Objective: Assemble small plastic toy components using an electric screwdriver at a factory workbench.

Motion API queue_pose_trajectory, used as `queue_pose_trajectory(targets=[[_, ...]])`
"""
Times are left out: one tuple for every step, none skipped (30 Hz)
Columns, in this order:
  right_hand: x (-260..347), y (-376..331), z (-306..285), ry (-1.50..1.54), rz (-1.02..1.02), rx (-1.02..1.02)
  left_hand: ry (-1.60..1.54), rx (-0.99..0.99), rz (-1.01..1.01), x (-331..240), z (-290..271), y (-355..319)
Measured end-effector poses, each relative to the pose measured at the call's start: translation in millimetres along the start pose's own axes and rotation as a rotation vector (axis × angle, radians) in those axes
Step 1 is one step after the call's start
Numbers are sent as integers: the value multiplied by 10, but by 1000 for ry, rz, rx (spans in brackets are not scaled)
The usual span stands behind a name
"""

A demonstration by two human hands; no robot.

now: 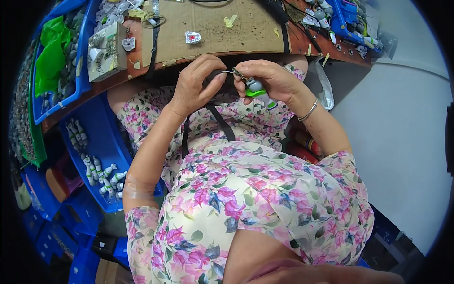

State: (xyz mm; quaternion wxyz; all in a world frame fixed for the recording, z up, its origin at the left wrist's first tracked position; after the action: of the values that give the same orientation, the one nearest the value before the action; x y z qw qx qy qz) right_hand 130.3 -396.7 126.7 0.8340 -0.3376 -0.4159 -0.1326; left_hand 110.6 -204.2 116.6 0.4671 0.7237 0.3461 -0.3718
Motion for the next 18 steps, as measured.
queue_pose_trajectory(targets=[[13,12,1,-17,3,-6,-9,-6,6,13,0,-17],[26,26,1,-35,7,-12,-13,-15,2,18,-3,-28],[30,42,-10,-40,17,-10,-9,-3,-6,21,1,-36],[24,53,-31,-31,24,-28,-6,9,-13,21,7,-42],[19,62,-45,-23,32,-46,-11,0,-17,18,7,-41],[15,70,-48,19,52,-59,-27,-8,-22,15,6,-33],[8,81,-47,14,61,-57,-42,-16,-28,15,3,-33],[1,93,-47,31,66,-53,-45,-25,-32,17,0,-36],[-3,104,-48,49,70,-49,-83,-35,-64,28,-3,-39],[-6,114,-51,45,79,-48,-120,-44,-95,39,-5,-42],[-8,125,-54,62,87,-45,-124,-51,-98,58,-7,-50],[-5,133,-52,79,95,-43,-116,-50,-106,86,-6,-63],[0,142,-47,77,102,-42,-108,-47,-115,108,-3,-80],[10,150,-45,49,115,-69,-111,-53,-118,108,5,-89],[15,157,-44,20,127,-95,-232,-62,-246,126,22,-98],[20,161,-40,18,133,-94,-353,-71,-374,143,43,-107],[23,164,-33,45,137,-77,-356,-76,-376,141,56,-109],[26,167,-27,72,140,-61,-463,-109,-426,150,69,-115]])
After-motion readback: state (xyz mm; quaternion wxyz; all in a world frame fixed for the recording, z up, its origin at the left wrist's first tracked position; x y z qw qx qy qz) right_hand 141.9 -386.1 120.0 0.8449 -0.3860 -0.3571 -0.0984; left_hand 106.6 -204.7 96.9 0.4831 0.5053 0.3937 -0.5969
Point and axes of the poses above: each hand's wrist, its own y-axis towards the middle knuckle, its own z-axis out of the palm, x = y × z, the point moved 2 cm from there along y, towards the middle knuckle, and after that the axes turned 12 degrees about -y, right-handed, at the moved point
